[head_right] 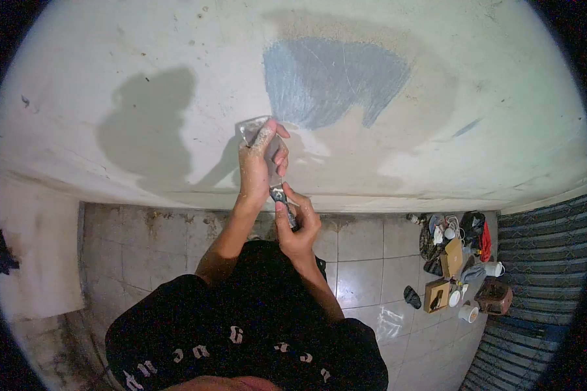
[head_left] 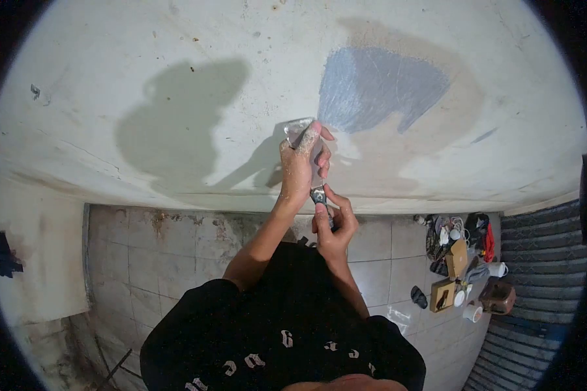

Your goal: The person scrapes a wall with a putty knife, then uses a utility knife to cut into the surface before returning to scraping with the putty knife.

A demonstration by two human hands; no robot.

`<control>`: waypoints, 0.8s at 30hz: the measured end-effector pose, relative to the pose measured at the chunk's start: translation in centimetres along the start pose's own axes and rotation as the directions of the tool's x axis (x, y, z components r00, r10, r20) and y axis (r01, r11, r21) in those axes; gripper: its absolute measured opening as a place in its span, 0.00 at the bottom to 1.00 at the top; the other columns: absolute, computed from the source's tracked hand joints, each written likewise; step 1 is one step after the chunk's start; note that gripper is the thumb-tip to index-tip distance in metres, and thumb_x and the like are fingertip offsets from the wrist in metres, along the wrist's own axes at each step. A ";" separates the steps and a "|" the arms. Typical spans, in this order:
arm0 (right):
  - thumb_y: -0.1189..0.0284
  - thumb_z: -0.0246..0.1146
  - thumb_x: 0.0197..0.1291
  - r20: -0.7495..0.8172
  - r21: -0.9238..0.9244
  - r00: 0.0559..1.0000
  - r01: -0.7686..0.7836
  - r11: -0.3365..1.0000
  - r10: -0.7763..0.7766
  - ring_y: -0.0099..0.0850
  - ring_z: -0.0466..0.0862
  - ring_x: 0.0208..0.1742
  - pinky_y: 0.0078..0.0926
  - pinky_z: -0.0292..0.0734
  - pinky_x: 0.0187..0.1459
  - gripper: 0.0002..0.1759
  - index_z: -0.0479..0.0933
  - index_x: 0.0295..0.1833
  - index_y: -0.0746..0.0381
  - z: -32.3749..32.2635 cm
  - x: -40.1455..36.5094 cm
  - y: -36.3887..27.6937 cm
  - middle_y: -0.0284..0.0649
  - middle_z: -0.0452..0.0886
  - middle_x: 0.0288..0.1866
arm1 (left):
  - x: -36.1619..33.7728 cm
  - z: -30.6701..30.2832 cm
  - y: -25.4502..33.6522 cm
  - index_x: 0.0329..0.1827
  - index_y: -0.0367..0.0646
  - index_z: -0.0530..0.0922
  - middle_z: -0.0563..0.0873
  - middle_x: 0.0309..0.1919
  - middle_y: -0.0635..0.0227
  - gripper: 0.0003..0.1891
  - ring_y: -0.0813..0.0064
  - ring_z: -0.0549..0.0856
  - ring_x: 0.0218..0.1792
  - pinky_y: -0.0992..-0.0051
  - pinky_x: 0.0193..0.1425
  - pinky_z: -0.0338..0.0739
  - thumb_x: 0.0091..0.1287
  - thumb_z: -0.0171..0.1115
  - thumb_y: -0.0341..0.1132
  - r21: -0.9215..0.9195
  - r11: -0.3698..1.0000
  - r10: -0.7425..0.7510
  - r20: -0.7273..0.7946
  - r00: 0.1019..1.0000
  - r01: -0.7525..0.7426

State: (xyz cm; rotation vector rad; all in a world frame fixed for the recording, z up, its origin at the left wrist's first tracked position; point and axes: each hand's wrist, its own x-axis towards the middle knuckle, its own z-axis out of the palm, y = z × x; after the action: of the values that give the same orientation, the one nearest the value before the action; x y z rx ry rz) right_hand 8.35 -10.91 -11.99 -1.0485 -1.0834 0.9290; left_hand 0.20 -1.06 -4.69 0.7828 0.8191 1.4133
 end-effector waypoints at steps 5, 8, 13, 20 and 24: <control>0.82 0.60 0.64 0.023 -0.016 0.994 0.110 0.994 -0.110 0.26 0.77 0.42 0.22 0.72 0.45 0.18 0.72 0.60 0.73 1.2 1.3 -0.8 0.44 0.78 0.44 | 0.6 0.7 2.4 0.31 0.38 0.77 0.69 0.11 0.73 0.19 0.82 0.68 0.10 0.80 0.15 0.62 0.72 0.57 0.47 0.037 0.996 0.085 0.008 0.996 -0.085; 0.79 0.59 0.66 0.009 -0.050 0.982 0.191 0.980 -0.191 0.15 0.69 0.18 0.15 0.64 0.22 0.19 0.71 0.61 0.70 0.7 1.0 1.7 0.31 0.75 0.22 | 0.2 0.4 1.5 0.31 0.38 0.77 0.68 0.10 0.73 0.20 0.82 0.68 0.10 0.80 0.15 0.62 0.72 0.57 0.48 0.050 0.996 0.071 -0.004 0.997 -0.070; 0.79 0.60 0.66 -0.007 -0.070 0.991 0.131 0.989 -0.132 0.16 0.70 0.19 0.15 0.65 0.21 0.19 0.72 0.61 0.68 -0.1 -0.3 2.6 0.33 0.77 0.26 | 0.3 -0.6 -0.9 0.30 0.38 0.77 0.68 0.10 0.73 0.20 0.82 0.68 0.10 0.80 0.15 0.61 0.72 0.57 0.48 0.022 1.000 0.007 0.016 1.000 -0.007; 0.79 0.60 0.66 -0.021 -0.052 0.995 0.098 0.994 -0.099 0.16 0.71 0.20 0.16 0.65 0.21 0.18 0.72 0.61 0.68 0.1 -0.5 1.7 0.35 0.79 0.29 | 0.2 -0.7 -1.0 0.31 0.38 0.77 0.69 0.11 0.73 0.21 0.81 0.68 0.10 0.79 0.14 0.61 0.71 0.57 0.49 0.016 1.000 -0.008 0.020 1.000 0.008; 0.80 0.60 0.66 -0.008 -0.031 0.998 0.056 0.998 -0.056 0.16 0.71 0.20 0.16 0.66 0.21 0.18 0.72 0.60 0.69 0.1 -0.7 1.0 0.36 0.80 0.32 | 0.1 -0.8 -1.2 0.31 0.38 0.77 0.69 0.11 0.72 0.20 0.81 0.68 0.10 0.79 0.14 0.61 0.72 0.57 0.49 0.019 1.000 -0.017 0.018 1.000 0.017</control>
State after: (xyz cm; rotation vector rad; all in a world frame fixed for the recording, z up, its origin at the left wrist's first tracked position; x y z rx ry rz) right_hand 8.04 -11.30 -13.15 -1.0421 -1.1171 0.8642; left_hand 0.12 -1.03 -6.09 0.8000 0.8242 1.3835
